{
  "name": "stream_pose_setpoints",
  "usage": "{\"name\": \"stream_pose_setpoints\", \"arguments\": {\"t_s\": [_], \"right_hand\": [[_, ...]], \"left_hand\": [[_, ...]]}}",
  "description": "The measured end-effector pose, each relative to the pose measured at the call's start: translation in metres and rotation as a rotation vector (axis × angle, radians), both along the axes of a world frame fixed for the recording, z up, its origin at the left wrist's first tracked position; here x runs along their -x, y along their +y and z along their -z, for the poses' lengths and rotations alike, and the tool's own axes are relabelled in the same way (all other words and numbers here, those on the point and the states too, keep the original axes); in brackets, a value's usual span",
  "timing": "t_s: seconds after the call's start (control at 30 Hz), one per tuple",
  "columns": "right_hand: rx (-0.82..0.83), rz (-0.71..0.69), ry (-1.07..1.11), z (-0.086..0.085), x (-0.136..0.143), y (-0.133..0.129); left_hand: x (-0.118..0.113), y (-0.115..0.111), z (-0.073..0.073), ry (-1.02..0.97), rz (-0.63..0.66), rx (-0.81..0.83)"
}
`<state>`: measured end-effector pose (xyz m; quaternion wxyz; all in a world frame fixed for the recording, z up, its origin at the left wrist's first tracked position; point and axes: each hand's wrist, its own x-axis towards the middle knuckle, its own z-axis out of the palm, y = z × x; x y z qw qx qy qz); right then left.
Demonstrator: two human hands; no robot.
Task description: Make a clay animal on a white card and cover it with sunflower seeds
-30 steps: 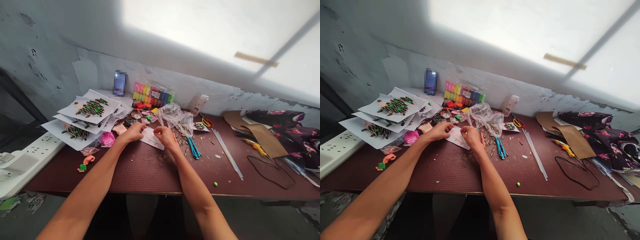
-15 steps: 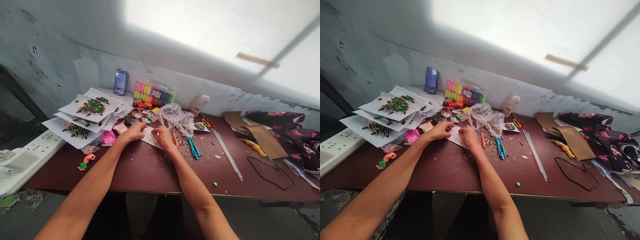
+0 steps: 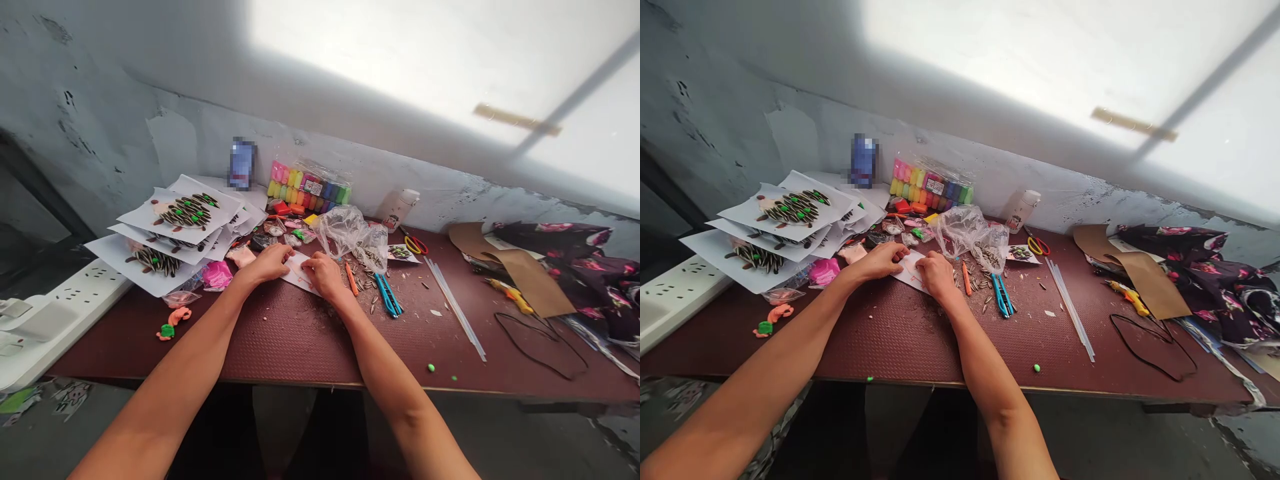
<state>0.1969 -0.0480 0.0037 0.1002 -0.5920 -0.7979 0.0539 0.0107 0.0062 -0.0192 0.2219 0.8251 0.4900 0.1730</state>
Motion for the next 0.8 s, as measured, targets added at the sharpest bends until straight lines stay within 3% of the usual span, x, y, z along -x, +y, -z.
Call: {"name": "stream_pose_setpoints", "arguments": {"t_s": [0.3,0.5,0.8], "right_hand": [[-0.012,-0.004,-0.011,-0.005,0.001,-0.004],[0.025,0.04,0.009,-0.019,-0.001,-0.006],[0.093,-0.019,-0.086,-0.023,-0.003,-0.011]], "left_hand": [[0.0,0.0,-0.001,-0.006,-0.003,-0.005],[0.001,0.003,-0.001,-0.004,0.01,0.007],[0.002,0.004,0.0,-0.011,0.023,-0.003]]}}
